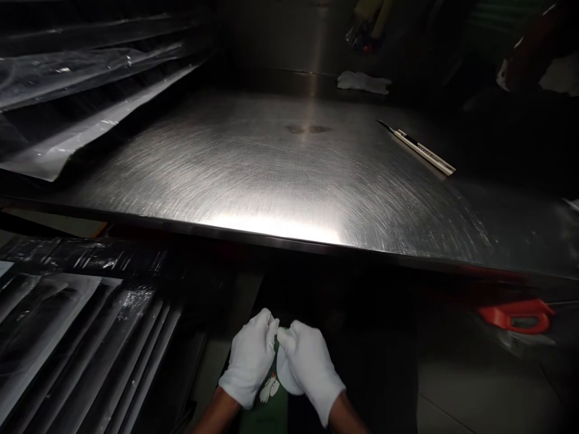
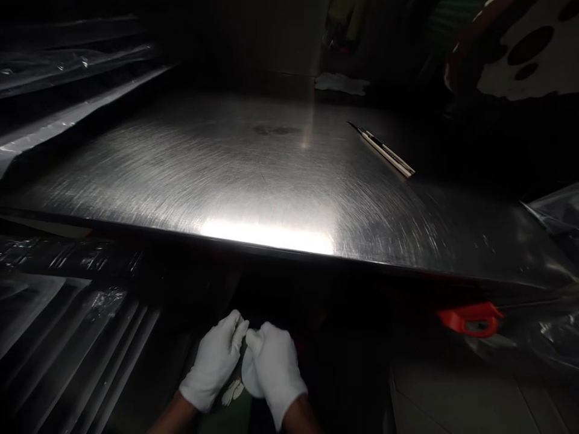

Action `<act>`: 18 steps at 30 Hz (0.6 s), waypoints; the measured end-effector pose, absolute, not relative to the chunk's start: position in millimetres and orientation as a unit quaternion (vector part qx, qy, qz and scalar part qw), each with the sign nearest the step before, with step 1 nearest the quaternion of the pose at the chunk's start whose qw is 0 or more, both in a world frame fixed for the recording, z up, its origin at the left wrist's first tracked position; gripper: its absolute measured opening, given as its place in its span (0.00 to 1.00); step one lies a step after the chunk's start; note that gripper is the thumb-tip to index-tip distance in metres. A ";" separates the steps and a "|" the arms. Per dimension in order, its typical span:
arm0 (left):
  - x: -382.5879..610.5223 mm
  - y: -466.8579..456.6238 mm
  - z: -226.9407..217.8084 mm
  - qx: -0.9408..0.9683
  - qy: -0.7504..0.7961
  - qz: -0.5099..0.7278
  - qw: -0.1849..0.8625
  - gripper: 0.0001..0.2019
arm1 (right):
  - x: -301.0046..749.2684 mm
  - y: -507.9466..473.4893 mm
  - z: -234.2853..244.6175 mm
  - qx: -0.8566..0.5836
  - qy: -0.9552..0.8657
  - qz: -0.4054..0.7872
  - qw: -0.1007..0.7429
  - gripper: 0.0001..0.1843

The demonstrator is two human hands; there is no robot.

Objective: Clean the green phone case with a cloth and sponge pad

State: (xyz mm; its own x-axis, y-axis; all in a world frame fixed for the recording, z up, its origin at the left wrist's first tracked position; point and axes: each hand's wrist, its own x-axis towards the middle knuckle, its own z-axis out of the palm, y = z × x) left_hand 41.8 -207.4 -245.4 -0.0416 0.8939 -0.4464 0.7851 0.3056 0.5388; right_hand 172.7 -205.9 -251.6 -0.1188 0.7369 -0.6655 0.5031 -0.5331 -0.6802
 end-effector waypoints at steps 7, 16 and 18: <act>46.5 -206.3 -244.6 0.597 0.715 0.052 0.359 0.13 | 174.2 -208.6 -250.3 -0.677 -0.477 0.554 0.090 0.19; 50.9 -202.9 -237.6 0.596 0.724 0.027 0.347 0.12 | 170.8 -207.3 -252.0 -0.680 -0.519 0.505 0.114 0.20; 51.7 -203.0 -236.6 0.597 0.724 0.022 0.346 0.12 | 169.8 -211.9 -251.6 -0.683 -0.529 0.491 0.106 0.19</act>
